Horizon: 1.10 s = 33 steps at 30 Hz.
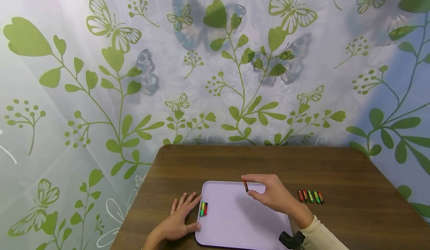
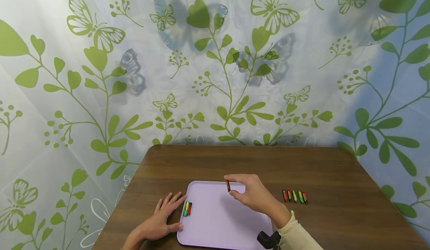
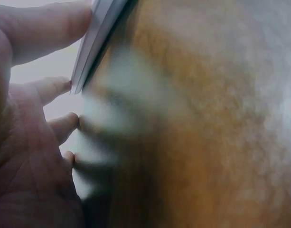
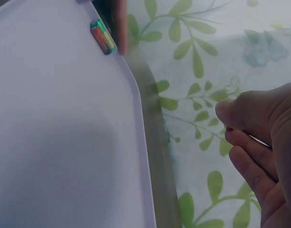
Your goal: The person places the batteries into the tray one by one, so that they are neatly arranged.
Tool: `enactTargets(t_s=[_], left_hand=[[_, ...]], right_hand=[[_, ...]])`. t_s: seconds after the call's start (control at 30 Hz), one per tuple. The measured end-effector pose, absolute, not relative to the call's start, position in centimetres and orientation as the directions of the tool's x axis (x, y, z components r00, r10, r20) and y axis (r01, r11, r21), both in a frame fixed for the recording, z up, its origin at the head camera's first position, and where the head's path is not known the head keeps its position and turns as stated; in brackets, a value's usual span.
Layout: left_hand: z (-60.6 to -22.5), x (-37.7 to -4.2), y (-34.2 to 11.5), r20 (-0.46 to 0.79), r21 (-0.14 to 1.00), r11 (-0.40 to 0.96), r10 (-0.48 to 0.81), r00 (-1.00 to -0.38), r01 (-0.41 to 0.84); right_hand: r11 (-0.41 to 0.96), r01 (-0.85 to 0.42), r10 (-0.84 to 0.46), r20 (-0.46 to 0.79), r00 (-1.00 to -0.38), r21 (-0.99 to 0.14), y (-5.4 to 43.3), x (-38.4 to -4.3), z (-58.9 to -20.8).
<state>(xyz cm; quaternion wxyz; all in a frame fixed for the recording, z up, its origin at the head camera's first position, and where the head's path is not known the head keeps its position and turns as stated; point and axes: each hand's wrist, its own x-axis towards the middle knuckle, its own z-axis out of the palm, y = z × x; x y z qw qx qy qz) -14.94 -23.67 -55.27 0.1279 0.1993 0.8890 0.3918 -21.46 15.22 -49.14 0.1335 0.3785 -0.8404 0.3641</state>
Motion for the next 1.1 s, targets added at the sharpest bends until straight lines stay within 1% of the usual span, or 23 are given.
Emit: enactTargets(t_s=[0.17, 0.4, 0.67, 0.87, 1.1], left_hand=[[-55.2, -14.9, -23.6, -0.068, 0.749, 0.611, 0.456, -0.888, 0.257], [-55.1, -14.7, -23.6, -0.061, 0.750, 0.609, 0.451, -0.890, 0.258], [-55.1, -14.7, -23.7, -0.060, 0.743, 0.617, 0.444, -0.894, 0.257], [-55.3, -15.0, -23.7, -0.063, 0.736, 0.627, 0.439, -0.896, 0.255], [-55.5, -15.1, -23.7, -0.060, 0.734, 0.627, 0.444, -0.894, 0.263]], right_hand=[[0.429, -0.734, -0.544, 0.498, -0.675, -0.526, 13.1, -21.6, -50.2], [0.405, -0.707, -0.555, 0.459, -0.694, -0.579, 10.0, -21.5, -52.2], [0.378, -0.711, -0.545, 0.478, -0.689, -0.593, 7.0, -20.9, -53.6], [0.387, -0.682, -0.531, 0.454, -0.715, -0.621, 5.2, -20.8, -54.3], [0.404, -0.701, -0.549, 0.457, -0.700, -0.588, 4.0, -20.3, -55.8]])
